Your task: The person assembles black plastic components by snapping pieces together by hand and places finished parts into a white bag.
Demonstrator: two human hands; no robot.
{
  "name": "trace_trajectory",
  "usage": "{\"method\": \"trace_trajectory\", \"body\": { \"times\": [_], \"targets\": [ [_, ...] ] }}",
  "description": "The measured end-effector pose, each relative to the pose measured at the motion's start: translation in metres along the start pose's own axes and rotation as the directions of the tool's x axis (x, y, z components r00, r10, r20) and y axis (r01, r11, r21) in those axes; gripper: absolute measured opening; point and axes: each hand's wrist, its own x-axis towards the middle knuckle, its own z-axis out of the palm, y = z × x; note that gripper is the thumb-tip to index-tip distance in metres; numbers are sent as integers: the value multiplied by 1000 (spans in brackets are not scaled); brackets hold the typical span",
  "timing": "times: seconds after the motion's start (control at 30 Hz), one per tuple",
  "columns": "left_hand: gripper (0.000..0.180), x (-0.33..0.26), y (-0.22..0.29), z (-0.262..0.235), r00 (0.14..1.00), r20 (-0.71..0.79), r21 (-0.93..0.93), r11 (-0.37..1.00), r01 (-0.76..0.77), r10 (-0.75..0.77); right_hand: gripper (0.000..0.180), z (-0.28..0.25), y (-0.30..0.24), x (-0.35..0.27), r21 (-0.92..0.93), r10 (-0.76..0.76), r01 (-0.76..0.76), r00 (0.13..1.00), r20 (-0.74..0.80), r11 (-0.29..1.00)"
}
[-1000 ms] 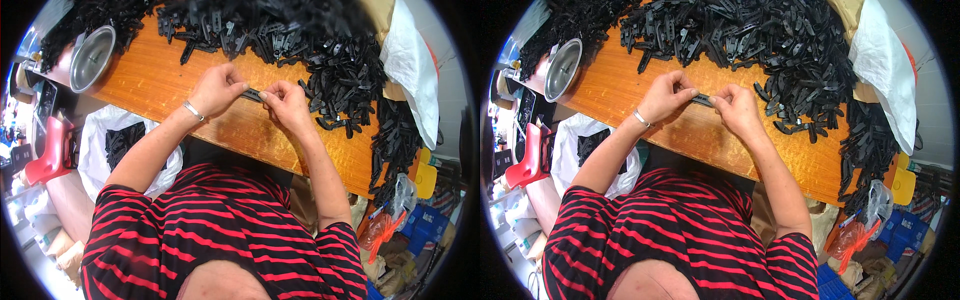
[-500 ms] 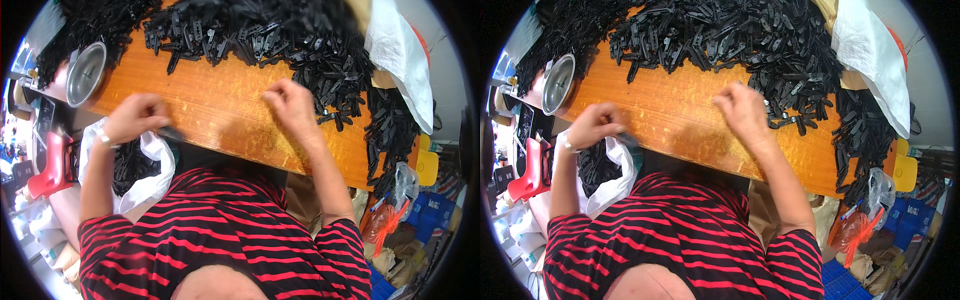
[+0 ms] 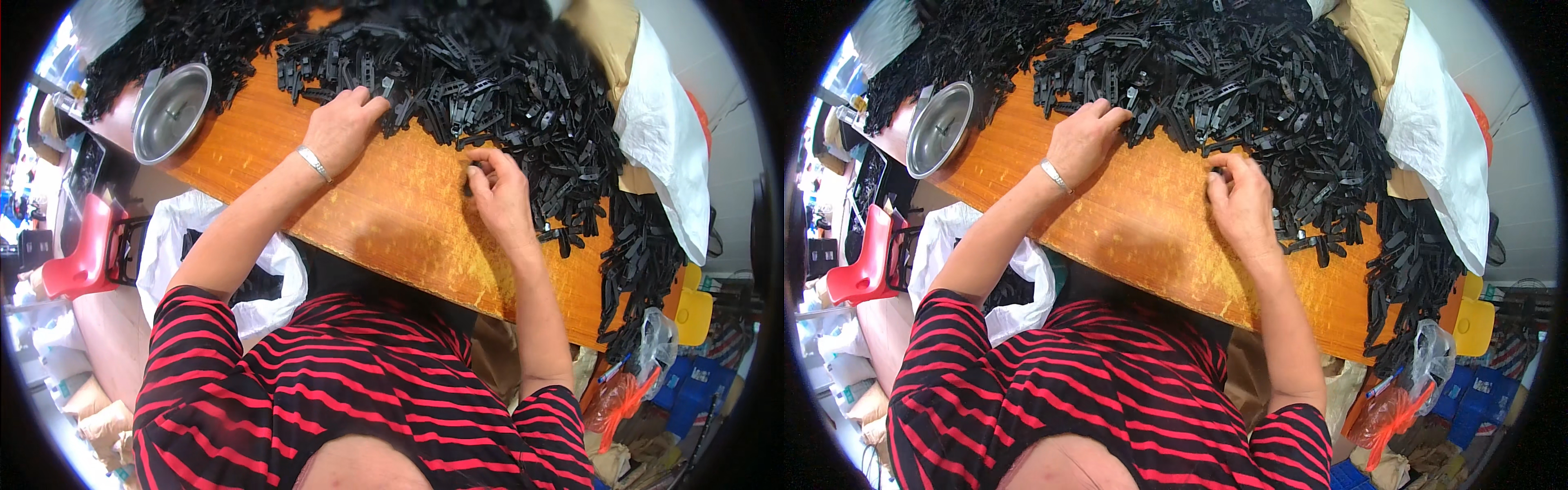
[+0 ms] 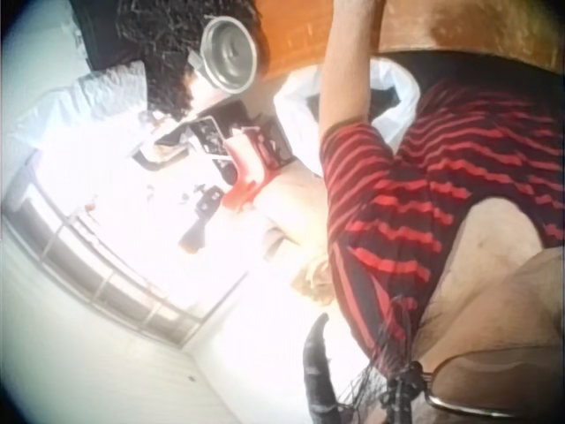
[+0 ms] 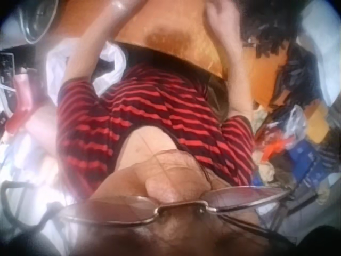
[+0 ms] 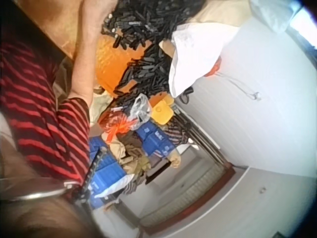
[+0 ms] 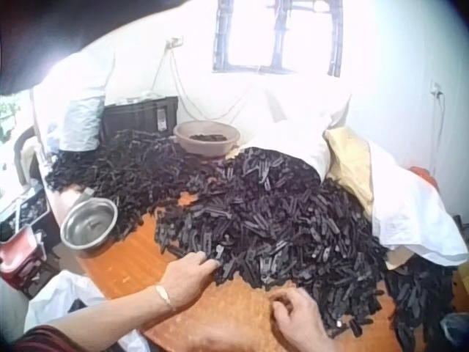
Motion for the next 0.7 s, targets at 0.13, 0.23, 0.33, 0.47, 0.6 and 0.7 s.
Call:
{"method": "trace_trajectory", "body": {
  "times": [0.13,0.23,0.33,0.47,0.6,0.7],
  "targets": [
    [30,9,-4,4,977,-132,33,986,-162,165,11,30,-19,-11,461,330,-387,922,203,799],
    [27,11,-9,4,946,-200,15,966,-257,254,8,40,-13,-18,376,267,-323,944,193,868],
    [27,10,-8,5,926,-222,-4,949,-314,305,6,38,-15,-16,286,230,-269,959,162,920],
    [24,5,-5,4,940,-150,-42,948,-315,306,10,34,-19,-18,147,207,-244,951,231,958],
    [21,0,6,-4,961,-88,-119,955,-273,264,16,26,-25,-21,-73,97,-82,966,238,994],
    [21,-4,15,-11,965,-88,-168,951,-259,247,20,25,-32,-16,-17,-66,67,997,39,998]
  ]
}}
